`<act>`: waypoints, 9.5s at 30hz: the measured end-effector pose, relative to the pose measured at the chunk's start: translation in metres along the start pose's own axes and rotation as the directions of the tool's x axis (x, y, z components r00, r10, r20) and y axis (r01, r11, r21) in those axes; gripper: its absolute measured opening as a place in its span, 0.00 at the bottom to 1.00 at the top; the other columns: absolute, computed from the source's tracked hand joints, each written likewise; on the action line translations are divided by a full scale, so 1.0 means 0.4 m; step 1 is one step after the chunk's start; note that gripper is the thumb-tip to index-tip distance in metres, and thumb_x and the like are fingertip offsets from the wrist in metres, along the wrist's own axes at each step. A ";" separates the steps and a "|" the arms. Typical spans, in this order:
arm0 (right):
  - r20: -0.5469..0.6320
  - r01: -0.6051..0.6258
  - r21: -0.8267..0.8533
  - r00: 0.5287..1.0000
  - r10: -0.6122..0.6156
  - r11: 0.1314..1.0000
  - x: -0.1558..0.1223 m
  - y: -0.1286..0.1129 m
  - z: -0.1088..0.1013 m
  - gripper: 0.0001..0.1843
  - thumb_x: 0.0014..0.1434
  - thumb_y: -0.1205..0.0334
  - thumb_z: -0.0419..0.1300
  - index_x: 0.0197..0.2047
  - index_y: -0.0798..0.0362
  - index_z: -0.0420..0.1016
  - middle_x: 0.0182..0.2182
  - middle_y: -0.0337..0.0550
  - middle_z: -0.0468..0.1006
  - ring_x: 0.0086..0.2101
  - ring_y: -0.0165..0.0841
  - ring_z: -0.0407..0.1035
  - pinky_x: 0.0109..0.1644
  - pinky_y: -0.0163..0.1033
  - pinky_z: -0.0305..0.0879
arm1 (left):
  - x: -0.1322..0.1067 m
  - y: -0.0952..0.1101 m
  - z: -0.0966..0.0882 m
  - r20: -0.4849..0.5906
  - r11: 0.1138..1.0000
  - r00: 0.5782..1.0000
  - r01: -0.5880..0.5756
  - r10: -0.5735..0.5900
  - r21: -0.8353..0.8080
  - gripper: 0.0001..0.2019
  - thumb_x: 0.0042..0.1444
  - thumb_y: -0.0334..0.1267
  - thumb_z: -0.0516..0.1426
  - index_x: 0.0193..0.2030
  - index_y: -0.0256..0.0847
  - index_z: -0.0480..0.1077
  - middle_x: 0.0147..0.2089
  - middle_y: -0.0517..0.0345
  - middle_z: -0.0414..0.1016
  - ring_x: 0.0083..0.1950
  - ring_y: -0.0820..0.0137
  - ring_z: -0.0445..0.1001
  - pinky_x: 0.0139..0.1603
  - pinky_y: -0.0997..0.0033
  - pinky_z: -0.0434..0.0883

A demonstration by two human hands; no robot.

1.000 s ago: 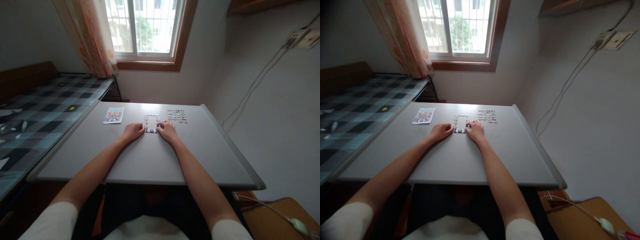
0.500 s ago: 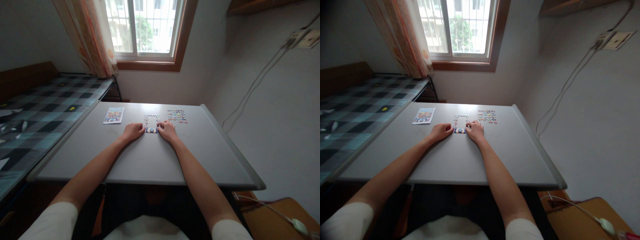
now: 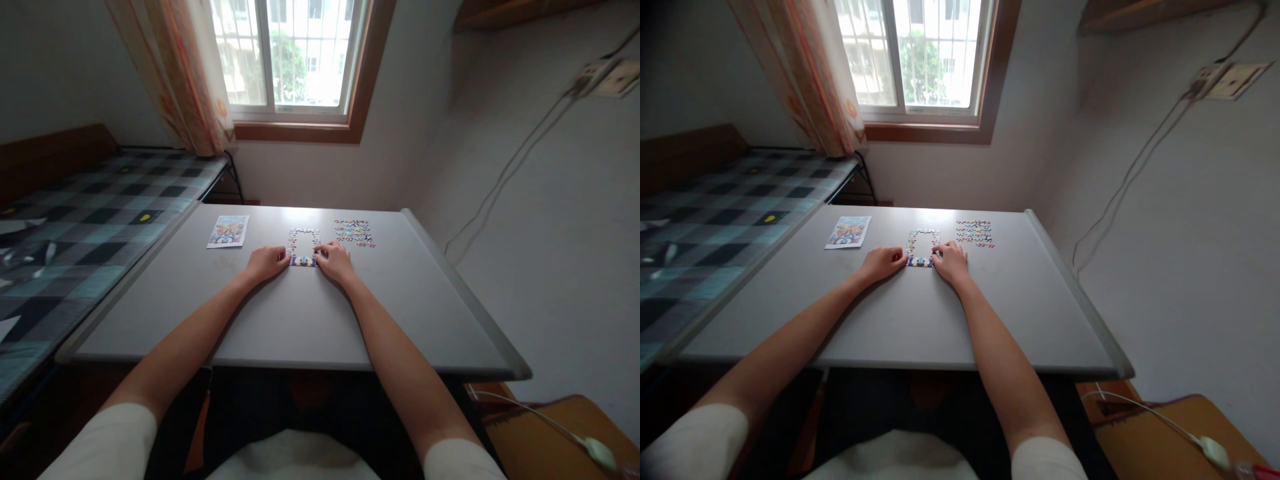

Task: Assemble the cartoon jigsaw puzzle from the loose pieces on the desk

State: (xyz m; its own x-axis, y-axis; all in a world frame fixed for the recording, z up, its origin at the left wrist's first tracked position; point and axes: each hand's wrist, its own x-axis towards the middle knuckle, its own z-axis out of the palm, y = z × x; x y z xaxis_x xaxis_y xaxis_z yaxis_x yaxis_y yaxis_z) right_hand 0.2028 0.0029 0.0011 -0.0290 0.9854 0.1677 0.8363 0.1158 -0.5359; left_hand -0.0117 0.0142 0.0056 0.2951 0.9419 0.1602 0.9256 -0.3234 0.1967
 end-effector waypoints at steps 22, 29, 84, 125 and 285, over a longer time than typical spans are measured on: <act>0.011 -0.005 -0.002 1.000 0.005 1.000 -0.001 -0.004 -0.006 0.15 0.58 0.58 0.56 0.46 0.45 0.79 0.44 0.46 0.72 0.46 0.40 0.63 0.51 0.44 0.56 | -0.001 0.006 -0.007 0.021 1.000 1.000 0.018 -0.018 -0.009 0.18 0.58 0.52 0.50 0.32 0.43 0.73 0.32 0.54 0.78 0.32 0.66 0.72 0.29 0.71 0.56; 0.013 -0.011 -0.006 1.000 0.011 1.000 -0.004 -0.005 -0.005 0.15 0.58 0.58 0.56 0.47 0.45 0.79 0.44 0.45 0.72 0.46 0.40 0.64 0.51 0.44 0.56 | -0.003 0.005 -0.008 0.010 1.000 1.000 0.005 -0.005 -0.005 0.17 0.59 0.51 0.50 0.31 0.43 0.73 0.31 0.55 0.77 0.31 0.67 0.71 0.28 0.71 0.54; 0.005 0.005 -0.005 1.000 -0.005 1.000 -0.001 -0.003 -0.002 0.15 0.58 0.58 0.56 0.46 0.45 0.79 0.44 0.45 0.72 0.47 0.40 0.64 0.51 0.44 0.56 | -0.003 0.006 -0.009 0.022 1.000 1.000 0.015 -0.015 -0.008 0.17 0.58 0.51 0.50 0.32 0.43 0.74 0.32 0.54 0.78 0.32 0.66 0.72 0.29 0.71 0.57; 0.003 0.009 0.008 1.000 -0.009 1.000 -0.001 0.000 0.001 0.14 0.58 0.58 0.56 0.45 0.45 0.79 0.43 0.45 0.72 0.46 0.40 0.64 0.51 0.45 0.56 | -0.002 0.007 -0.009 0.019 1.000 1.000 0.018 -0.018 0.006 0.17 0.58 0.51 0.49 0.31 0.43 0.72 0.31 0.55 0.78 0.32 0.67 0.72 0.28 0.71 0.55; 0.031 0.021 -0.022 0.999 -0.020 1.000 -0.003 -0.009 -0.005 0.15 0.58 0.56 0.56 0.47 0.45 0.78 0.44 0.47 0.72 0.46 0.41 0.64 0.50 0.46 0.57 | -0.005 0.009 -0.015 0.020 1.000 1.000 0.005 -0.005 0.017 0.17 0.58 0.50 0.50 0.34 0.44 0.74 0.33 0.54 0.78 0.33 0.65 0.73 0.29 0.71 0.57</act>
State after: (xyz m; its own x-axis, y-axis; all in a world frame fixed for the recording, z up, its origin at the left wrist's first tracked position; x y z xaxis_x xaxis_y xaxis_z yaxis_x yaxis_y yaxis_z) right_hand 0.2011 0.0011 0.0047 -0.0632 0.9863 0.1527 0.8475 0.1339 -0.5136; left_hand -0.0105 0.0108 0.0116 0.2952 0.9451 0.1403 0.9308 -0.3175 0.1808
